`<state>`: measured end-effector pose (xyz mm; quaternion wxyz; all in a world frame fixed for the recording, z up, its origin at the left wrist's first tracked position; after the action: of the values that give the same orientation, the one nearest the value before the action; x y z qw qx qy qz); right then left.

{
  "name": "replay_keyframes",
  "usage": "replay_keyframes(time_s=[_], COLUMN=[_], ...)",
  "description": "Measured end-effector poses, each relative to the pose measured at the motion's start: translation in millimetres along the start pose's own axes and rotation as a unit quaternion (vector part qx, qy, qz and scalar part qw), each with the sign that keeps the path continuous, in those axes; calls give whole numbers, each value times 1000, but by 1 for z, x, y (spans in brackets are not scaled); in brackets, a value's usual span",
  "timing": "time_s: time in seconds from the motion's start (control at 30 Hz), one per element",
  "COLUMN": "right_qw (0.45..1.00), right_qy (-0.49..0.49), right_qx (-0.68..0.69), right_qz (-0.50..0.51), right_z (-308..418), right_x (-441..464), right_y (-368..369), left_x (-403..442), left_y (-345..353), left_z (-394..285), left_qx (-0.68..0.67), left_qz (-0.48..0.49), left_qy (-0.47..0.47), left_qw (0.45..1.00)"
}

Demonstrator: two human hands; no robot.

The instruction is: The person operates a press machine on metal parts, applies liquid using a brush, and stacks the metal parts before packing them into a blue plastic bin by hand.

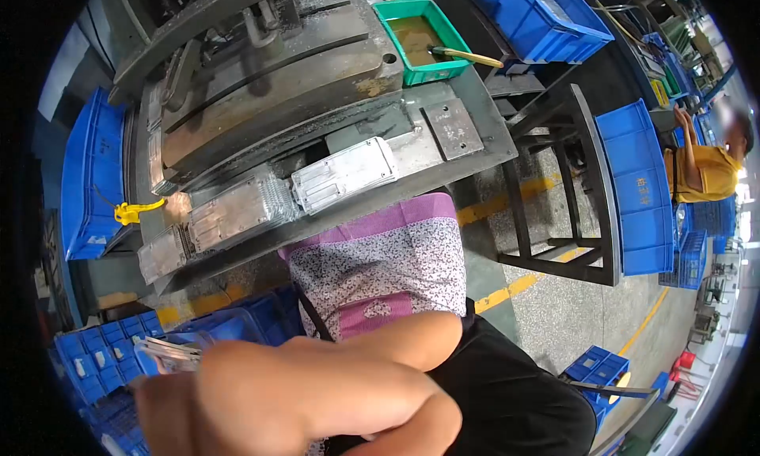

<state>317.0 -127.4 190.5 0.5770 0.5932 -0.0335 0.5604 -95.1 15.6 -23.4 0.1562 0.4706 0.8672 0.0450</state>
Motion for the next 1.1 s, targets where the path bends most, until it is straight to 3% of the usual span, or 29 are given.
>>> replay_keyframes(time_s=[0.03,0.1,0.17,0.2,0.27,0.3,0.33,0.4,0.47,0.53,0.6,0.63,0.7,0.73,0.8,0.83,0.87,0.93,0.97,1.0,1.07,1.1], right_qw=[1000,1000,990,963,839,762,739,662,607,559,525,526,610,611,612,587,698,482,643,647,804,855], right_qy=[0,-1,110,149,207,216,278,328,288,256,279,277,320,315,119,148,195,181,303,299,374,427], right_qx=[5,18,-82,-225,-491,-590,-600,-664,-727,-771,-799,-799,-725,-726,-749,-749,-665,-832,-703,-702,-460,-267], right_qz=[-2,-1,10,5,111,155,128,116,141,163,86,91,33,37,224,269,180,205,6,10,-38,-123], right_z=[51,35,30,30,37,44,48,55,56,58,50,47,44,39,28,26,23,15,17,14,0,0], right_x=[-10,2,-6,-10,-6,-4,-2,16,40,68,92,108,132,139,150,154,153,164,171,172,168,159], right_y=[-6,-13,-48,-68,-113,-134,-151,-175,-204,-251,-276,-296,-348,-361,-366,-384,-414,-447,-500,-516,-519,-519], left_x=[-7,-13,4,5,4,-21,-11,-17,-19,-24,-30,-34,-37,-38,-35,-32,-28,-36,-32,-30,-36,-35], left_y=[3,9,-5,-12,-9,15,8,9,18,22,25,29,35,37,33,28,27,38,31,28,38,35], left_z=[-1,-2,2,7,4,-6,2,-4,-4,-8,-10,-12,-15,-15,-14,-10,-8,-13,-9,-8,-15,-13], left_qx=[-9,-22,-36,-38,18,26,-51,-8,-66,-66,-73,-74,-80,-79,-85,-85,-86,-93,-93,-91,-99,-108], left_qz=[-16,12,74,64,83,30,59,0,74,53,44,36,29,28,28,41,53,50,47,43,29,37], left_qy=[-12,-28,-42,-37,4,11,-33,1,-24,-19,-23,-41,-58,-54,-46,-37,-27,-38,-29,-21,-32,-41], left_qw=[1000,999,996,997,996,999,996,1000,995,996,996,996,995,995,995,995,994,994,994,995,994,993])
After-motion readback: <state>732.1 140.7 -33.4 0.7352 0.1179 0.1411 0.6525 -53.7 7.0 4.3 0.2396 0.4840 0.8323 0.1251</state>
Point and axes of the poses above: each hand's wrist, its own x-axis towards the middle knuckle, its own y-axis out of the palm, z = x × y, the point moved 4 cm from there along x, towards the middle knuckle, and after that the axes turned 7 degrees about z, right-handed, at the moved point
